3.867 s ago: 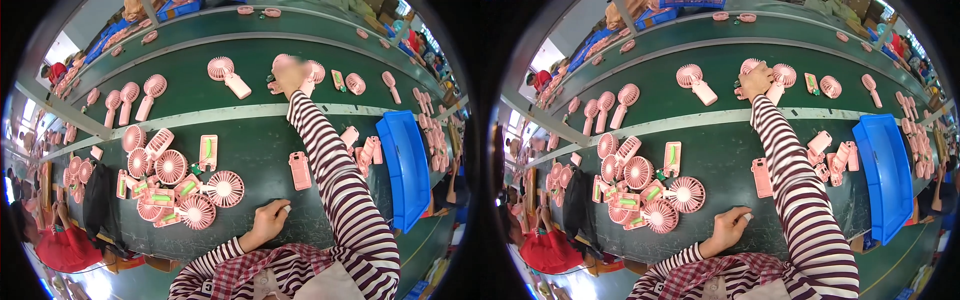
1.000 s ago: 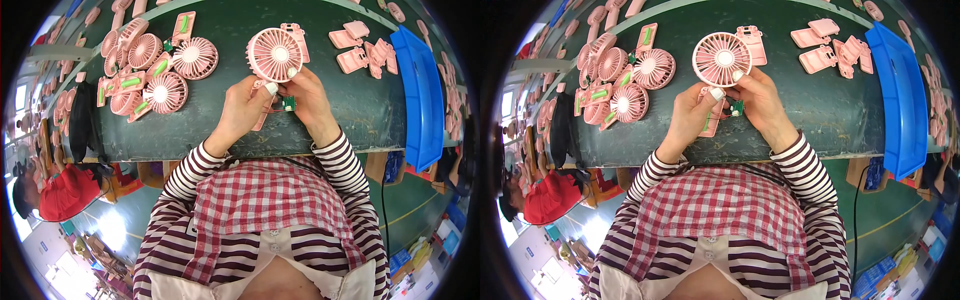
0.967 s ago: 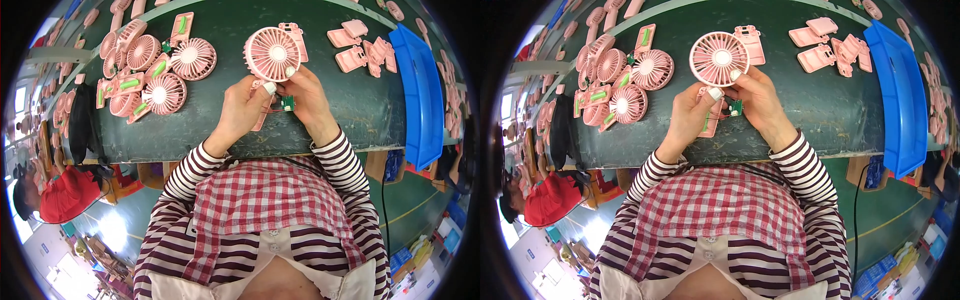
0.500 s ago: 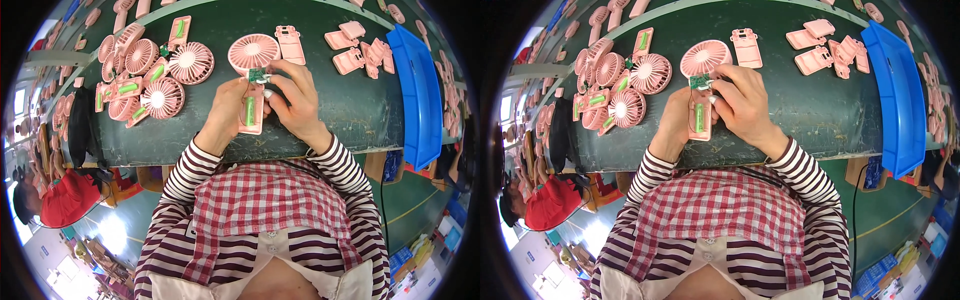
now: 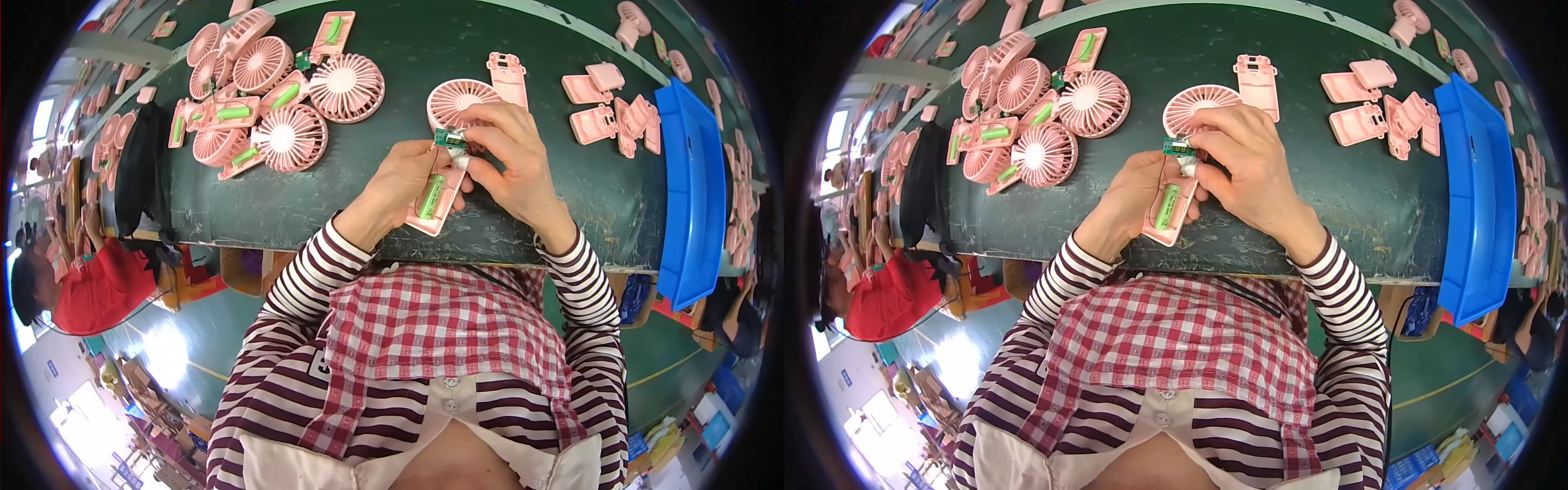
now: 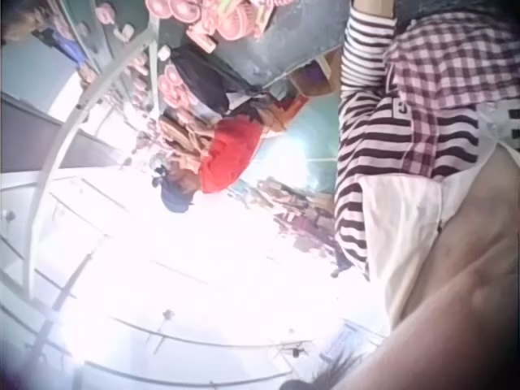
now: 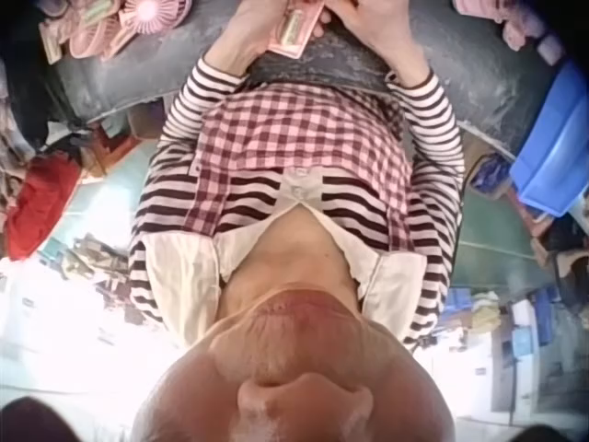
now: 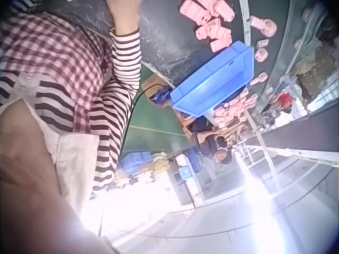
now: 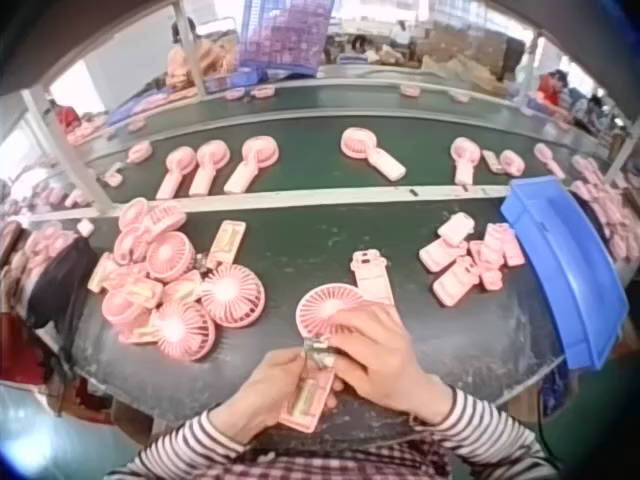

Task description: The person assembles portable mini fans by positioning circuit boards and batteries inside handle casings, snapping the outer covers together, and placing the assembled fans onto the conveyor belt.

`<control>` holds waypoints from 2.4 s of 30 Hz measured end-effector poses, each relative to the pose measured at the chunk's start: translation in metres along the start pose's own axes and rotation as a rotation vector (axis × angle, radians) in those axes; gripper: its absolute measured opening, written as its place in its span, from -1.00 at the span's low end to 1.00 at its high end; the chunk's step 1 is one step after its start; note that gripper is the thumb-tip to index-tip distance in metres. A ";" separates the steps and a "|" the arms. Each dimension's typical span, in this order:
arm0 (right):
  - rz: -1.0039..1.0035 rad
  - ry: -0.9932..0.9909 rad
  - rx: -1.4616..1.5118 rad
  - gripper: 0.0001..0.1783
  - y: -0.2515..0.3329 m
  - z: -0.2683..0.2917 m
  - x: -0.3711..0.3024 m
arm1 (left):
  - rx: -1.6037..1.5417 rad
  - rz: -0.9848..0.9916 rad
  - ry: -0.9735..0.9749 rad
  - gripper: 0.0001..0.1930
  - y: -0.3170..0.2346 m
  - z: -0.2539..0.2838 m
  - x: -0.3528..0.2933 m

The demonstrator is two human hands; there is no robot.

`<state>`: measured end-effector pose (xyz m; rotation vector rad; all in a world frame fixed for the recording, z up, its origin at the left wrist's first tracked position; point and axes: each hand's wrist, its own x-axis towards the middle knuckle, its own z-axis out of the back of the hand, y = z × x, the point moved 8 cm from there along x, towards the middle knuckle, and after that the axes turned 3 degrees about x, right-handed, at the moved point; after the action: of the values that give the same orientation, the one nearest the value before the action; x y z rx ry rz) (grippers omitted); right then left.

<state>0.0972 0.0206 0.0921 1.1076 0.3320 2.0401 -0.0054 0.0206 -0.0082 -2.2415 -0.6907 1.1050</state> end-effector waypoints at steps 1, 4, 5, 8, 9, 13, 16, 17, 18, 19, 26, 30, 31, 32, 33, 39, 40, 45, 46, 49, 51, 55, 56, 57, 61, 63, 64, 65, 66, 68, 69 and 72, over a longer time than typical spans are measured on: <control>-0.017 0.017 -0.002 -0.72 0.000 0.000 0.001 | 0.055 0.016 -0.004 -0.75 0.001 0.001 0.001; -0.043 0.060 0.023 -0.74 -0.001 -0.001 0.004 | 0.106 0.015 0.003 -0.77 0.003 0.002 0.003; -0.058 0.079 0.046 -0.75 -0.002 -0.001 0.004 | 0.109 0.002 0.021 -0.78 0.002 0.001 0.003; -0.001 0.069 -0.033 -0.78 0.003 0.001 0.006 | 0.182 -0.003 0.024 -0.77 0.000 0.001 0.003; 0.001 0.070 -0.034 -0.78 0.005 0.001 0.005 | 0.181 -0.004 0.024 -0.77 0.000 0.001 0.003; 0.100 -0.021 -0.335 -0.79 0.024 0.003 -0.001 | 0.034 -0.003 0.039 -0.72 -0.003 0.002 0.001; 0.096 -0.064 -0.349 -0.79 0.025 0.004 -0.006 | -0.057 -0.002 0.057 -0.69 -0.004 -0.001 0.001; 0.089 -0.084 -0.321 -0.79 0.025 0.005 -0.008 | -0.092 0.002 0.056 -0.69 -0.004 -0.001 0.002; 0.088 -0.084 -0.323 -0.79 0.025 0.003 -0.010 | -0.092 0.003 0.058 -0.69 -0.003 -0.002 0.003; 0.096 -0.111 -0.297 -0.80 0.027 0.005 -0.011 | -0.125 -0.052 -0.013 -0.70 -0.005 0.001 0.005; 0.073 -0.234 -0.240 -0.75 0.021 0.000 -0.029 | -0.135 -0.154 -0.025 -0.65 -0.015 -0.005 -0.001; 0.118 -0.197 -0.249 -0.77 0.022 -0.003 -0.031 | -0.111 -0.170 -0.066 -0.65 -0.013 -0.001 0.001; 0.126 -0.167 -0.238 -0.76 0.023 -0.005 -0.032 | -0.096 -0.169 -0.082 -0.65 -0.012 -0.001 0.000; 0.125 -0.167 -0.238 -0.76 0.023 -0.004 -0.031 | -0.080 -0.168 -0.099 -0.65 -0.012 0.000 0.000; 0.121 -0.150 -0.232 -0.78 0.023 -0.004 -0.030 | -0.080 -0.167 -0.098 -0.65 -0.011 0.000 0.000; 0.085 -0.052 -0.213 -0.76 0.018 -0.006 -0.028 | -0.098 -0.150 -0.147 -0.72 -0.008 -0.002 -0.003; 0.074 -0.021 -0.206 -0.75 0.017 -0.007 -0.027 | -0.101 -0.147 -0.160 -0.72 -0.007 -0.002 -0.004; -0.019 0.027 -0.057 -0.74 0.014 -0.002 -0.017 | -0.078 -0.105 -0.183 -0.72 -0.009 -0.001 -0.006; -0.061 0.024 0.008 -0.75 0.012 -0.001 -0.014 | -0.094 -0.104 -0.166 -0.72 -0.011 -0.002 -0.006; -0.168 0.047 0.094 -0.81 0.000 0.003 -0.008 | -0.153 -0.092 -0.118 -0.72 -0.013 -0.004 -0.002; -0.256 0.079 0.167 -0.88 -0.008 0.001 -0.006 | -0.154 -0.073 -0.003 -0.65 -0.016 -0.013 -0.004; -0.289 0.117 0.212 -0.89 -0.010 0.000 -0.003 | -0.176 -0.076 0.069 -0.63 -0.020 -0.019 -0.006; -0.288 0.119 0.213 -0.89 -0.010 0.000 -0.003 | -0.179 -0.076 0.055 -0.63 -0.021 -0.020 -0.007; -0.292 0.123 0.211 -0.89 -0.010 0.000 -0.003 | -0.182 -0.077 0.040 -0.62 -0.021 -0.019 -0.008; -0.282 0.125 0.209 -0.90 -0.010 -0.001 -0.004 | -0.159 -0.070 0.065 -0.62 -0.020 -0.017 -0.007; -0.287 0.131 0.205 -0.91 -0.009 -0.001 -0.003 | -0.161 -0.056 0.083 -0.62 -0.019 -0.017 -0.006; -0.295 0.134 0.200 -0.91 -0.009 -0.001 -0.003 | -0.163 -0.059 0.080 -0.62 -0.018 -0.016 -0.005; -0.292 0.137 0.202 -0.91 -0.009 -0.002 -0.003 | -0.175 -0.048 0.078 -0.62 -0.016 -0.014 -0.004; -0.295 0.142 0.197 -0.91 -0.010 -0.002 -0.003 | -0.188 -0.037 0.076 -0.63 -0.015 -0.013 -0.002; -0.295 0.149 0.196 -0.92 -0.010 -0.003 -0.004 | -0.189 -0.050 0.056 -0.63 -0.013 -0.011 0.000; -0.282 0.158 0.179 -0.92 -0.009 -0.003 -0.003 | -0.188 -0.061 0.041 -0.63 -0.014 -0.009 0.000; -0.225 0.156 0.132 -0.91 -0.005 -0.003 -0.003 | -0.168 -0.038 0.004 -0.64 -0.013 -0.010 -0.003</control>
<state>0.0979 0.0223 0.0855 0.9430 0.6489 1.9282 -0.0014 0.0260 0.0071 -2.3594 -0.8497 1.0580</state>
